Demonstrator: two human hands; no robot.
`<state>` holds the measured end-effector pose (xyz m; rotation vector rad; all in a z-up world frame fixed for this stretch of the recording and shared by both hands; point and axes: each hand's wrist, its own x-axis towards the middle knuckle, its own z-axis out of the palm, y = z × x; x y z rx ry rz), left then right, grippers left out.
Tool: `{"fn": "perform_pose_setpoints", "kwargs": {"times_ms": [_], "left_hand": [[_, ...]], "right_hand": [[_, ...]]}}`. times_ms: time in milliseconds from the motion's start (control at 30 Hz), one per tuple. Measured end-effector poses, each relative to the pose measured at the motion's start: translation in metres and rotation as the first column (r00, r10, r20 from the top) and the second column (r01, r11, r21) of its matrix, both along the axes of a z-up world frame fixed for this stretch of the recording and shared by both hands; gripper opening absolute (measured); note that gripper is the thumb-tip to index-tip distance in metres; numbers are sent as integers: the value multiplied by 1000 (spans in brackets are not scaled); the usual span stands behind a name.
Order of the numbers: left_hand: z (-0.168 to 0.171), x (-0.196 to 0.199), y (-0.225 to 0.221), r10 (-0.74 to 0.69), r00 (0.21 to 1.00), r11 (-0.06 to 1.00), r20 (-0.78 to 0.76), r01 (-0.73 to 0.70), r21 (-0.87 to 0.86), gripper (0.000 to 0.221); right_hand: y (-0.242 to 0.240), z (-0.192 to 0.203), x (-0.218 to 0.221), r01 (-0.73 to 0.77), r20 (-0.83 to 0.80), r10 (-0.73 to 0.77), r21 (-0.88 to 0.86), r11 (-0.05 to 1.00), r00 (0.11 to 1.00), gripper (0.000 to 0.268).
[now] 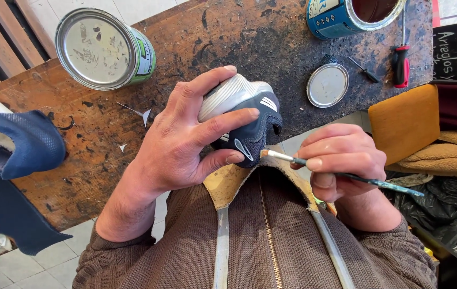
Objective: Fitting a fabric insert into the heel of a sneaker and applying a liquid coating to the edges using a brush.
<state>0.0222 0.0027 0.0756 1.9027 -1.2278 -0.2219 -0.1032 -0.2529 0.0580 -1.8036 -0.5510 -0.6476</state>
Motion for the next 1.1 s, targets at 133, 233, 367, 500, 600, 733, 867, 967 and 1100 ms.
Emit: {"fn": "perform_pose_setpoints", "kwargs": {"times_ms": [133,233,367,500,600,733,867,967,1100], "left_hand": [[2,-1,1,1,1000,1000,-9,-1,0,49],[1,-1,1,-5,1000,1000,-7,5,1,48],[2,-1,0,-6,1000,1000,-5,6,-7,48],[1,-2,1,-9,1000,1000,5,9,-3,48],[1,-3,1,-2,1000,1000,7,2,-9,48],[1,-3,1,1,1000,1000,5,-1,0,49],[2,-4,1,5,1000,1000,3,-5,3,48],[2,-4,1,2,1000,1000,6,-2,7,48],[2,-4,2,1,1000,1000,-7,-1,23,49]], "right_hand": [[0,1,3,80,-44,-79,7,997,996,19],[-2,3,-1,63,-71,-64,-5,998,995,17],[-5,7,-1,-78,-9,78,-49,996,997,15],[-1,10,1,-26,-14,25,-52,998,1000,18],[1,8,3,107,-25,-108,-31,994,994,16],[-5,8,1,13,-17,-14,-45,999,1000,15],[1,20,1,-91,-3,91,-101,991,996,20],[4,20,2,-32,-4,31,-89,996,999,8],[-5,6,1,52,-50,-55,-44,998,997,15]]}}
